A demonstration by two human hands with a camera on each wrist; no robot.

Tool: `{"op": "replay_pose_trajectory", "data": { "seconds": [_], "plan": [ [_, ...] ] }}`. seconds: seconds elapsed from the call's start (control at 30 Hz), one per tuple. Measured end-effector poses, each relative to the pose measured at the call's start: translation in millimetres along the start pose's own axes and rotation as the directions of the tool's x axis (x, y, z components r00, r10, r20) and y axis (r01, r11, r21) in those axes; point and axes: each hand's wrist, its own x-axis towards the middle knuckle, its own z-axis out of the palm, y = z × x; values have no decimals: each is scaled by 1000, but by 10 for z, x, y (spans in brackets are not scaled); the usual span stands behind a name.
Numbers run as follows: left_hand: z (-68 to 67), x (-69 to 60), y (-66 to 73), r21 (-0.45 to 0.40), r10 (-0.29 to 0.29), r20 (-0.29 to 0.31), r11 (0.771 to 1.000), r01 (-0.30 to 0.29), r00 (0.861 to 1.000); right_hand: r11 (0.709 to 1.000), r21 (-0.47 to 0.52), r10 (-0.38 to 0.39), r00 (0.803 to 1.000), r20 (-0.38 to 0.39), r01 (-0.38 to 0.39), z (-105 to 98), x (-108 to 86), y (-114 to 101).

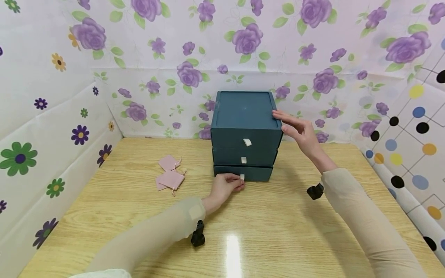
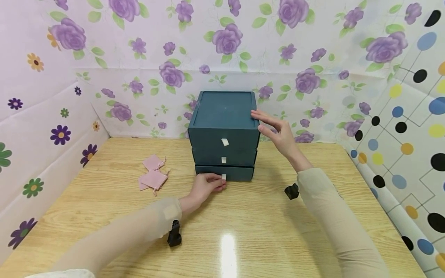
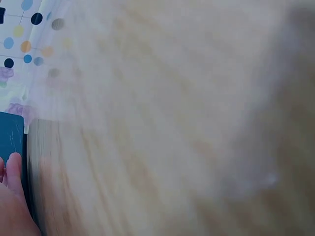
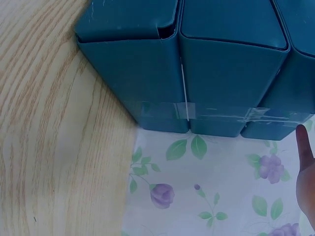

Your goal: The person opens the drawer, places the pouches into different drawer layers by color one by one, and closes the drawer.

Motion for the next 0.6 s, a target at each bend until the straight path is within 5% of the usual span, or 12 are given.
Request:
{"op": "replay_pose_trajectory", "data": {
  "seconds": [0.6],
  "plan": [
    [-30, -333, -24, -24, -51, 73, 998, 53, 996, 999, -40, -15, 1000, 4, 15, -7, 4, 1]
  ]
}}
